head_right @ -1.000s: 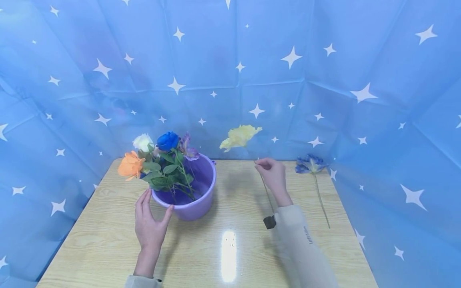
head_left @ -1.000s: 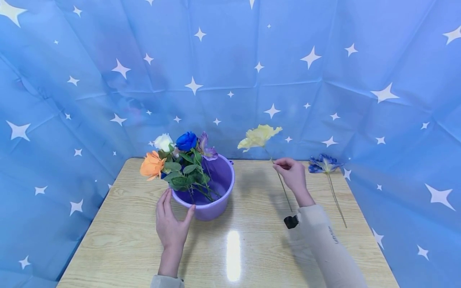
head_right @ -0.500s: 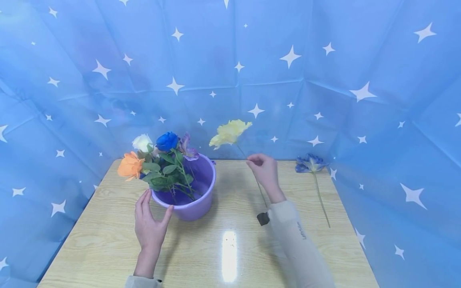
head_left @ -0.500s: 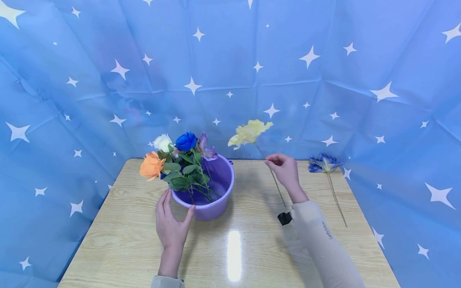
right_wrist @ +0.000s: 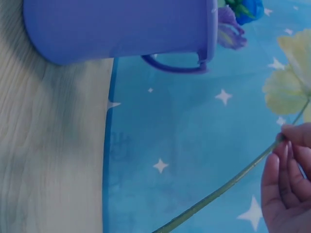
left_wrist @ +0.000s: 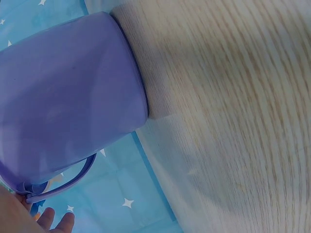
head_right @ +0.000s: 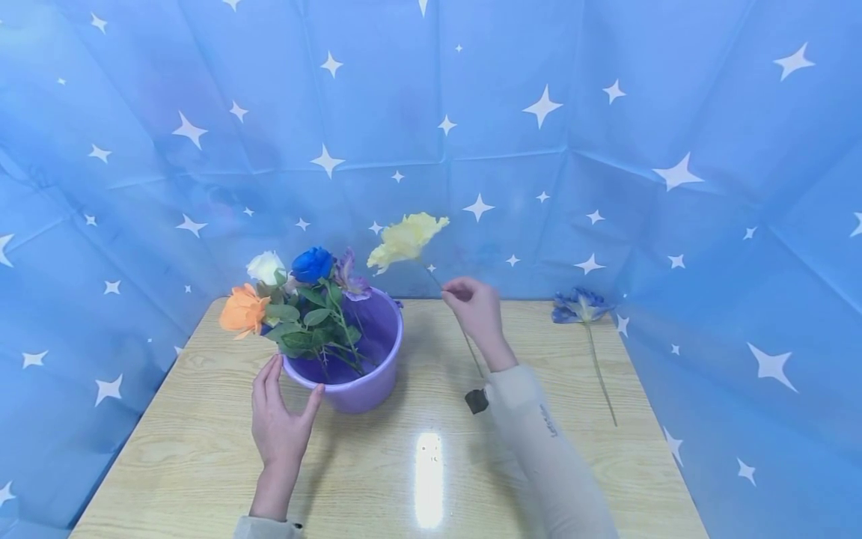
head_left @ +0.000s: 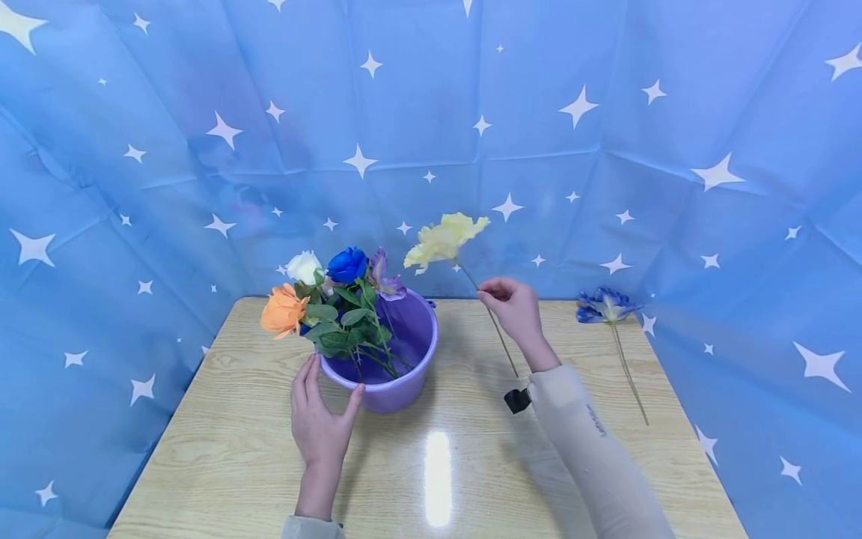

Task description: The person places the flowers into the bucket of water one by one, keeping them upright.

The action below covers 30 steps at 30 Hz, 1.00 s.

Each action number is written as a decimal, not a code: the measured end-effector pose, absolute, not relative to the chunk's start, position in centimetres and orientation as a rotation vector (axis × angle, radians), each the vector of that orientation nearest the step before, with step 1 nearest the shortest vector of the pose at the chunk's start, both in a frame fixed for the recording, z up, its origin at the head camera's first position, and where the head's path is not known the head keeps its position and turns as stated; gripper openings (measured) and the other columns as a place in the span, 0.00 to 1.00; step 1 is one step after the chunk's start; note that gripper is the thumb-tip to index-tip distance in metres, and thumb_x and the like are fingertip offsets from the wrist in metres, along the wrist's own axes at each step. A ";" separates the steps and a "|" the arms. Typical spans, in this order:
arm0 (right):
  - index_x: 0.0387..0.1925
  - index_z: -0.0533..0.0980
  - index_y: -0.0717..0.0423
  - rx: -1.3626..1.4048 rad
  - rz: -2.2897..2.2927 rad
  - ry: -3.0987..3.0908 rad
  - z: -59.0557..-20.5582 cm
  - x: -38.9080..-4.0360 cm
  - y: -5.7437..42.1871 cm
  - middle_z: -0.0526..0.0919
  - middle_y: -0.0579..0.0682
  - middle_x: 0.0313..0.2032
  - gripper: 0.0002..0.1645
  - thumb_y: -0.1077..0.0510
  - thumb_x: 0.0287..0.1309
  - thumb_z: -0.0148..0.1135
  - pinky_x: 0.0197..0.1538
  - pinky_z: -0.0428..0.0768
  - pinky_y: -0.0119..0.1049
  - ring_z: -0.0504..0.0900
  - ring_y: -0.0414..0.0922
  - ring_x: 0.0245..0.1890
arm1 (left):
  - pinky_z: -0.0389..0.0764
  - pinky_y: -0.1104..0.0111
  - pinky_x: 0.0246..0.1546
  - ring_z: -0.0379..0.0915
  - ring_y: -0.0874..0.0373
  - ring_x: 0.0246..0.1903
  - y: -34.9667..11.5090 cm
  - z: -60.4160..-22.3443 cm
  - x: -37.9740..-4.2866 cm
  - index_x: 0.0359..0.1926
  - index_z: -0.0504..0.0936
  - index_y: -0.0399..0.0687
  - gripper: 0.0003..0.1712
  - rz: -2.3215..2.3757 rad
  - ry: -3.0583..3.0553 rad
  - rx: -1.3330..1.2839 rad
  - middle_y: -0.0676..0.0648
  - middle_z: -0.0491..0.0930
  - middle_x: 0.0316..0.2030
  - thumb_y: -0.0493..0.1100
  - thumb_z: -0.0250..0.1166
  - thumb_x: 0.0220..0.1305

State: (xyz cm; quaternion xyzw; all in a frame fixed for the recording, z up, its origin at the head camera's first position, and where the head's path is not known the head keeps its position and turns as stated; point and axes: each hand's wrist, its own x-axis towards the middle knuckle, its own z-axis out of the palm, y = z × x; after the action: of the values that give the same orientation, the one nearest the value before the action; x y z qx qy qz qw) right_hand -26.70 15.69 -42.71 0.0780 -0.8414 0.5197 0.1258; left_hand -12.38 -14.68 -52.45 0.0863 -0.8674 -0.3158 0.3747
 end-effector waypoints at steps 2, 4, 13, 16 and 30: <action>0.41 0.85 0.60 0.247 1.522 -2.443 -42.4 -26.8 15.3 0.88 0.59 0.39 0.09 0.60 0.61 0.67 0.38 0.80 0.22 0.83 0.43 0.35 | 0.71 0.52 0.64 0.66 0.45 0.66 -14.7 -52.5 -12.4 0.71 0.67 0.44 0.53 -0.812 -2.225 0.224 0.42 0.69 0.68 0.60 0.74 0.48; 0.41 0.85 0.60 0.262 1.533 -2.438 -42.1 -26.8 14.8 0.88 0.59 0.38 0.09 0.60 0.61 0.67 0.37 0.80 0.22 0.84 0.44 0.35 | 0.71 0.53 0.65 0.66 0.46 0.66 -14.7 -52.5 -12.3 0.72 0.67 0.44 0.53 -0.817 -2.231 0.228 0.43 0.69 0.68 0.61 0.74 0.48; 0.40 0.85 0.61 0.324 1.575 -2.416 -40.7 -27.1 12.9 0.88 0.58 0.39 0.09 0.60 0.61 0.67 0.40 0.82 0.24 0.83 0.40 0.35 | 0.72 0.51 0.64 0.67 0.45 0.66 -14.7 -52.6 -12.4 0.72 0.67 0.45 0.53 -0.808 -2.222 0.221 0.43 0.69 0.68 0.60 0.74 0.47; 0.40 0.85 0.61 0.347 1.578 -2.408 -40.2 -27.2 12.4 0.88 0.58 0.39 0.08 0.61 0.61 0.67 0.40 0.82 0.24 0.84 0.43 0.35 | 0.72 0.51 0.64 0.66 0.45 0.66 -14.7 -52.5 -12.4 0.72 0.67 0.46 0.53 -0.814 -2.226 0.223 0.43 0.69 0.68 0.60 0.74 0.48; 0.39 0.85 0.60 0.513 1.576 -2.392 -38.3 -27.8 8.4 0.89 0.56 0.36 0.08 0.61 0.61 0.68 0.43 0.86 0.37 0.87 0.49 0.36 | 0.71 0.52 0.65 0.65 0.46 0.67 -14.8 -52.5 -12.4 0.72 0.67 0.45 0.53 -0.839 -2.236 0.230 0.42 0.69 0.68 0.61 0.74 0.48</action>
State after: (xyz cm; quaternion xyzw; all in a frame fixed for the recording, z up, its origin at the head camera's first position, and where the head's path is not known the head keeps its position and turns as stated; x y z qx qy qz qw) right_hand -27.83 8.38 -38.26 0.1750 -0.8164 0.5380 0.1157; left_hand -12.44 -14.78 -52.47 0.0893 -0.8684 -0.3260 0.3627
